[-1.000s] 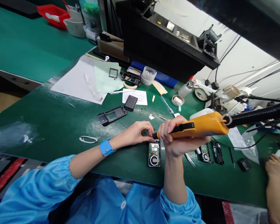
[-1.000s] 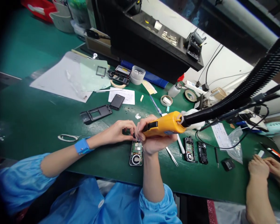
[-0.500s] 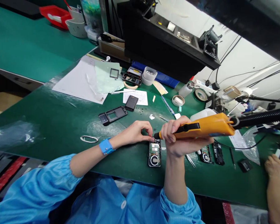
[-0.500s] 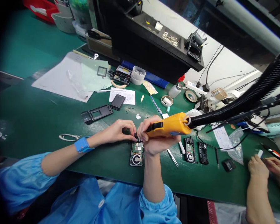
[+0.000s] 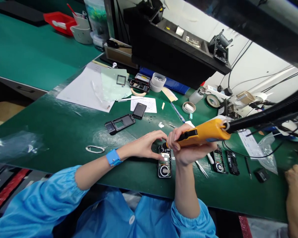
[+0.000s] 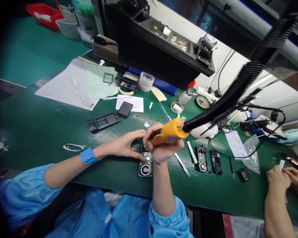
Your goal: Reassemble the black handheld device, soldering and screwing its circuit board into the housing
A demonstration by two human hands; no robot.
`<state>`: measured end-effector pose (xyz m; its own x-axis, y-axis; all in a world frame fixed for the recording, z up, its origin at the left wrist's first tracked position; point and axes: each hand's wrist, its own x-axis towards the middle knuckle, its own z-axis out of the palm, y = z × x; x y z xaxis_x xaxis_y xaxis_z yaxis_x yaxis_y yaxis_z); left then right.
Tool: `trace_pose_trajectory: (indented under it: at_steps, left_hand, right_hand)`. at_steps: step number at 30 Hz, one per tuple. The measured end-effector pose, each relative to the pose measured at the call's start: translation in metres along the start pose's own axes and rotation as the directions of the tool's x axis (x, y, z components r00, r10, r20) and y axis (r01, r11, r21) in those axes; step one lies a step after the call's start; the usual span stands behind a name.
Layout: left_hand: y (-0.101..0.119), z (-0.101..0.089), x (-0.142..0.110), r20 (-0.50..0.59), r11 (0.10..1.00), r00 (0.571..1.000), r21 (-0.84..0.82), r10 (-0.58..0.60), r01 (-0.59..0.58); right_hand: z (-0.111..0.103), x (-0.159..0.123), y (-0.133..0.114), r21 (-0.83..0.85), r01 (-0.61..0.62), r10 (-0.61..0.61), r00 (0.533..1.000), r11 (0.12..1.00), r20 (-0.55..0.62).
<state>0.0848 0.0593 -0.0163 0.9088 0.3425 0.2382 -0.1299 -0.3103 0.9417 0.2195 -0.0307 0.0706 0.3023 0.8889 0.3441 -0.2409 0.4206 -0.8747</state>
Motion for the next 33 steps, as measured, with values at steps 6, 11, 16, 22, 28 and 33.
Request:
trace_pose_trajectory:
  at_steps: [6,11,16,22,28,33]
  left_hand:
    - [-0.002,0.007,-0.005,0.137,0.990,0.989,0.140,-0.052,0.033]
    - [-0.006,0.009,-0.005,0.162,0.986,0.984,0.161,-0.075,0.048]
    - [-0.007,0.008,-0.002,0.199,0.985,0.977,0.169,-0.071,0.038]
    - [-0.006,0.007,-0.001,0.217,0.980,0.972,0.192,-0.094,0.051]
    - [-0.011,0.006,0.002,0.241,0.977,0.966,0.212,-0.090,0.039]
    - [-0.016,0.006,0.003,0.227,0.986,0.973,0.166,-0.044,0.005]
  right_hand:
    - [0.000,0.000,0.004,-0.007,-0.047,0.047,0.999,0.999,-0.014]
    - [0.000,-0.001,0.008,-0.006,-0.082,0.082,0.996,0.997,-0.020]
    - [0.002,-0.001,0.012,0.001,-0.118,0.118,0.993,0.993,-0.004]
    - [0.002,-0.004,0.016,-0.005,-0.204,0.204,0.979,0.979,-0.011]
    - [0.004,-0.006,0.013,-0.035,-0.195,0.194,0.981,0.980,-0.023]
    - [0.006,-0.007,0.013,-0.020,-0.213,0.213,0.977,0.977,-0.031]
